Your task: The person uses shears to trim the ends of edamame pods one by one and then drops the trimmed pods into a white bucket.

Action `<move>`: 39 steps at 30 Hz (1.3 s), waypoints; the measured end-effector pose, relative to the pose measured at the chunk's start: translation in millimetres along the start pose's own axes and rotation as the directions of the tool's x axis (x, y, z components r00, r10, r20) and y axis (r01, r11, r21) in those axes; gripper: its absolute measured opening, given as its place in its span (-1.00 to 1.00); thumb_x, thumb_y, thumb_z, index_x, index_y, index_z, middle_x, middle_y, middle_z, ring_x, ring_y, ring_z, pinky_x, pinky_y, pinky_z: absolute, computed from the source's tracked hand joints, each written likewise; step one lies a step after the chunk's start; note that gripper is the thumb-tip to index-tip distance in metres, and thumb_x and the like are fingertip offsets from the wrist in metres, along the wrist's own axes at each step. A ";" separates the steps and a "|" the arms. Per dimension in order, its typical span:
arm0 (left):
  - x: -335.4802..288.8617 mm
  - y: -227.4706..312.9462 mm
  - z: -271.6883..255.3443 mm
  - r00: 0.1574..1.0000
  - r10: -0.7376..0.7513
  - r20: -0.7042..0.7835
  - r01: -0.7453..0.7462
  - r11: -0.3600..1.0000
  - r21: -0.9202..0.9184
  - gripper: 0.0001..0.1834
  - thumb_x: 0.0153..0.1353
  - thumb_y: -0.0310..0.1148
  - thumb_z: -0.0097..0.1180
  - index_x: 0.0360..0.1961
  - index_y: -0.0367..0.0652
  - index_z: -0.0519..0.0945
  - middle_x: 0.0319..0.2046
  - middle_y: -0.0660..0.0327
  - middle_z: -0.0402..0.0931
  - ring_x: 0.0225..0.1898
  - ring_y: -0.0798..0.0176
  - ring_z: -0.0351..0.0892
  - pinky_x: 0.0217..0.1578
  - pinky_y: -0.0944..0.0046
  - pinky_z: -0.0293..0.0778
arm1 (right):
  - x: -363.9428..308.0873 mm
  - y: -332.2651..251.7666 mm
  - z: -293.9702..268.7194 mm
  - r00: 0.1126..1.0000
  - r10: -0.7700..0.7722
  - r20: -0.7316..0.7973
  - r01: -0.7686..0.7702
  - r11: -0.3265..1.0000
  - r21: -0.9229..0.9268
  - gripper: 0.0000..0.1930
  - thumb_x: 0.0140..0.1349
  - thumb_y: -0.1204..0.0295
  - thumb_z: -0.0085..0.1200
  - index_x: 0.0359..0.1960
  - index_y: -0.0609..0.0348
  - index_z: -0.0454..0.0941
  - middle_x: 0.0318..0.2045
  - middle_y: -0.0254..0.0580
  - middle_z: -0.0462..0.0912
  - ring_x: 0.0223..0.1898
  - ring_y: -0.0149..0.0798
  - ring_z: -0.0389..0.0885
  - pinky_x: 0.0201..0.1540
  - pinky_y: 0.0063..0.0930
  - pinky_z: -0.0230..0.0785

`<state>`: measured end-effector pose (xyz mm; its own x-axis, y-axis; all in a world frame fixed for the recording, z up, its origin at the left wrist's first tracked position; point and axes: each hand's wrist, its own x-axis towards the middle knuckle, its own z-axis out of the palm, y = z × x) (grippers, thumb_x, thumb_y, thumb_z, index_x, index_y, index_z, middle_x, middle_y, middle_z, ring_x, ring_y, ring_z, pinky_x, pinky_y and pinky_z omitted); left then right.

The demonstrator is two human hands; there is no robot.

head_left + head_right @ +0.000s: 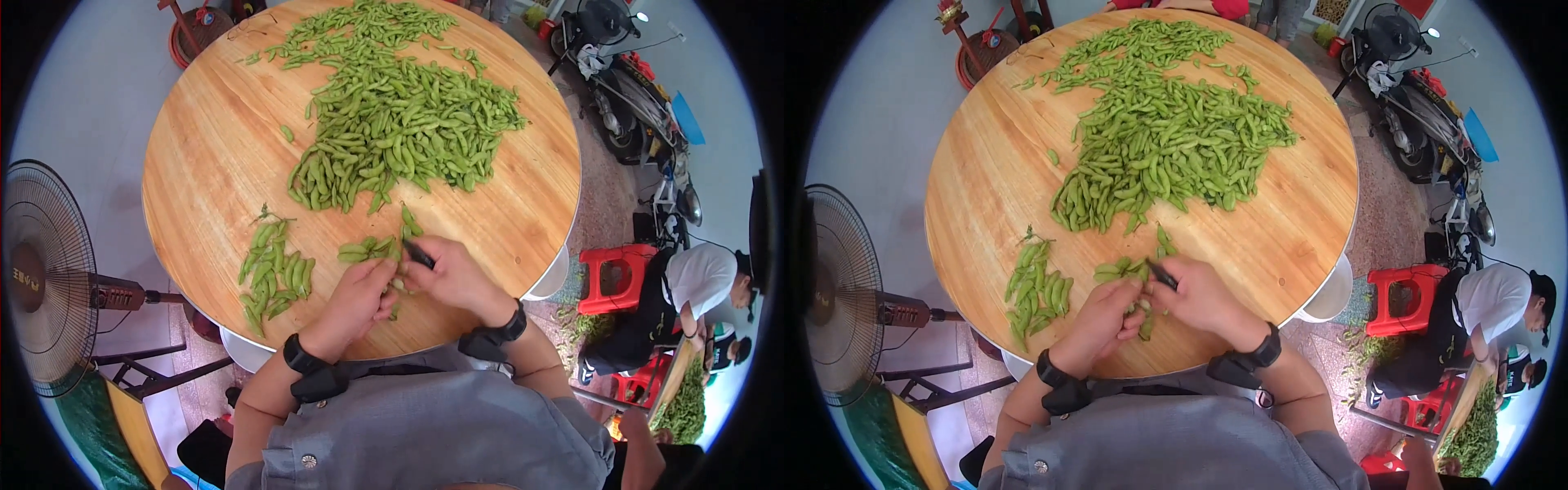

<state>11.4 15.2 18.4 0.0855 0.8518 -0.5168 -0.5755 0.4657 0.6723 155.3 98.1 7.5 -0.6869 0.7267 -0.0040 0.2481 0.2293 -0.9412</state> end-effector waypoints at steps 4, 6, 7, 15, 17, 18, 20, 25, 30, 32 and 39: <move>0.0 -5.8 -9.0 0.999 0.050 -0.006 -0.049 0.998 0.038 -0.76 0.30 -0.27 -0.14 -0.34 -0.22 0.45 -0.61 0.35 0.30 -0.75 0.56 0.04 -0.76 0.53 -0.04 | -2.8 -13.2 -8.0 0.999 -0.009 0.042 0.015 0.990 -0.139 -0.84 0.10 0.40 0.07 -0.38 0.25 0.48 -0.55 -0.10 0.52 -0.54 -0.24 0.50 -0.45 -0.43 0.33; -2.8 -2.9 -6.2 1.000 0.026 0.009 -0.027 0.998 0.057 -0.77 0.30 -0.27 -0.14 -0.34 -0.22 0.45 -0.62 0.37 0.28 -0.75 0.56 0.03 -0.76 0.53 -0.05 | -0.9 -14.9 -11.2 1.000 0.016 0.020 -0.014 0.996 -0.084 -0.85 0.12 0.42 0.08 -0.39 0.26 0.47 -0.57 -0.23 0.50 -0.56 -0.37 0.44 -0.48 -0.51 0.29; -3.9 -1.3 -4.3 1.000 -0.005 0.019 0.004 0.998 0.069 -0.77 0.29 -0.27 -0.13 -0.35 -0.21 0.44 -0.62 0.38 0.26 -0.75 0.56 0.03 -0.76 0.54 -0.07 | -0.3 -15.3 -13.0 0.999 0.051 0.008 -0.051 0.998 -0.025 -0.86 0.14 0.43 0.09 -0.39 0.26 0.46 -0.58 -0.36 0.48 -0.58 -0.51 0.38 -0.51 -0.59 0.26; -10.2 -4.3 -12.3 0.971 -0.061 0.231 0.124 0.955 -0.270 -0.79 0.29 -0.26 -0.10 -0.35 -0.18 0.42 -0.64 0.42 0.21 -0.75 0.59 -0.02 -0.77 0.55 -0.10 | 1.0 -23.4 -12.4 0.936 0.217 0.276 -0.310 0.880 0.359 -0.86 0.22 0.36 -0.01 -0.30 0.15 0.46 -0.61 -0.45 0.50 -0.72 -0.62 0.27 -0.69 -0.73 0.10; -10.4 -9.1 -16.6 0.975 0.010 0.222 0.064 0.944 -0.324 -0.80 0.28 -0.25 -0.10 -0.35 -0.18 0.41 -0.65 0.42 0.18 -0.75 0.59 -0.03 -0.77 0.55 -0.10 | 0.6 -24.3 -6.6 0.938 0.258 0.232 -0.324 0.890 0.319 -0.85 0.23 0.36 -0.03 -0.27 0.15 0.44 -0.65 -0.47 0.43 -0.74 -0.62 0.24 -0.72 -0.73 0.06; -9.9 -11.8 -16.6 0.981 0.039 0.188 0.015 0.962 -0.273 -0.81 0.27 -0.25 -0.08 -0.37 -0.15 0.40 -0.67 0.45 0.16 -0.74 0.59 -0.01 -0.76 0.55 -0.10 | -0.8 -20.6 -3.3 0.938 0.263 0.226 -0.324 0.896 0.302 -0.85 0.24 0.35 -0.04 -0.25 0.14 0.43 -0.66 -0.48 0.40 -0.75 -0.62 0.24 -0.73 -0.72 0.05; -6.4 -14.6 -18.8 0.988 0.105 0.115 -0.080 0.977 -0.199 -0.82 0.26 -0.25 -0.05 -0.38 -0.12 0.40 -0.69 0.48 0.14 -0.73 0.59 0.02 -0.76 0.54 -0.09 | -4.2 -28.0 4.7 0.946 0.271 0.179 -0.317 0.891 0.325 -0.83 0.26 0.38 -0.10 -0.16 0.14 0.39 -0.65 -0.45 0.38 -0.76 -0.60 0.25 -0.75 -0.70 0.07; -8.7 -16.8 -11.4 0.977 0.201 -0.072 -0.207 0.974 -0.092 -0.83 0.25 -0.27 -0.02 -0.37 -0.14 0.42 -0.71 0.46 0.17 -0.74 0.58 0.05 -0.76 0.54 -0.06 | -17.0 -17.6 17.6 0.977 0.152 0.153 -0.189 0.945 0.267 -0.75 0.27 0.45 -0.20 -0.02 0.14 0.31 -0.63 -0.41 0.39 -0.76 -0.57 0.27 -0.74 -0.68 0.11; -15.2 -13.8 -10.8 0.953 0.297 -0.060 -0.291 0.952 0.092 -0.83 0.24 -0.27 -0.02 -0.37 -0.15 0.44 -0.70 0.46 0.19 -0.72 0.58 0.09 -0.74 0.54 -0.01 | -19.7 -17.9 10.8 0.973 0.163 0.166 -0.197 0.957 0.212 -0.65 0.27 0.47 -0.23 0.11 0.10 0.24 -0.63 -0.42 0.39 -0.74 -0.57 0.27 -0.71 -0.69 0.14; -12.1 -10.9 -11.2 0.948 0.303 -0.099 -0.282 0.942 0.184 -0.84 0.23 -0.28 -0.02 -0.38 -0.14 0.45 -0.70 0.47 0.19 -0.72 0.58 0.10 -0.72 0.54 0.02 | -16.6 -14.4 9.7 0.938 0.204 0.281 -0.272 0.935 0.229 -0.61 0.28 0.44 -0.24 0.16 0.07 0.21 -0.62 -0.44 0.39 -0.72 -0.58 0.27 -0.69 -0.70 0.15; -3.4 -14.6 -11.7 0.937 0.301 -0.175 -0.281 0.951 0.131 -0.90 0.22 -0.37 0.00 -0.36 -0.16 0.43 -0.73 0.46 0.17 -0.77 0.58 0.09 -0.78 0.54 0.01 | -13.7 -4.5 1.9 0.937 0.133 0.323 -0.271 0.859 0.433 -0.57 0.31 0.40 -0.27 0.23 0.02 0.12 -0.62 -0.42 0.35 -0.72 -0.60 0.25 -0.70 -0.73 0.14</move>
<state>10.0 2.7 4.1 -0.2356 0.8965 -0.3751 -0.4650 0.2350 0.8536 162.4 85.9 11.2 -0.8312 0.5023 -0.2381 0.1035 -0.2810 -0.9541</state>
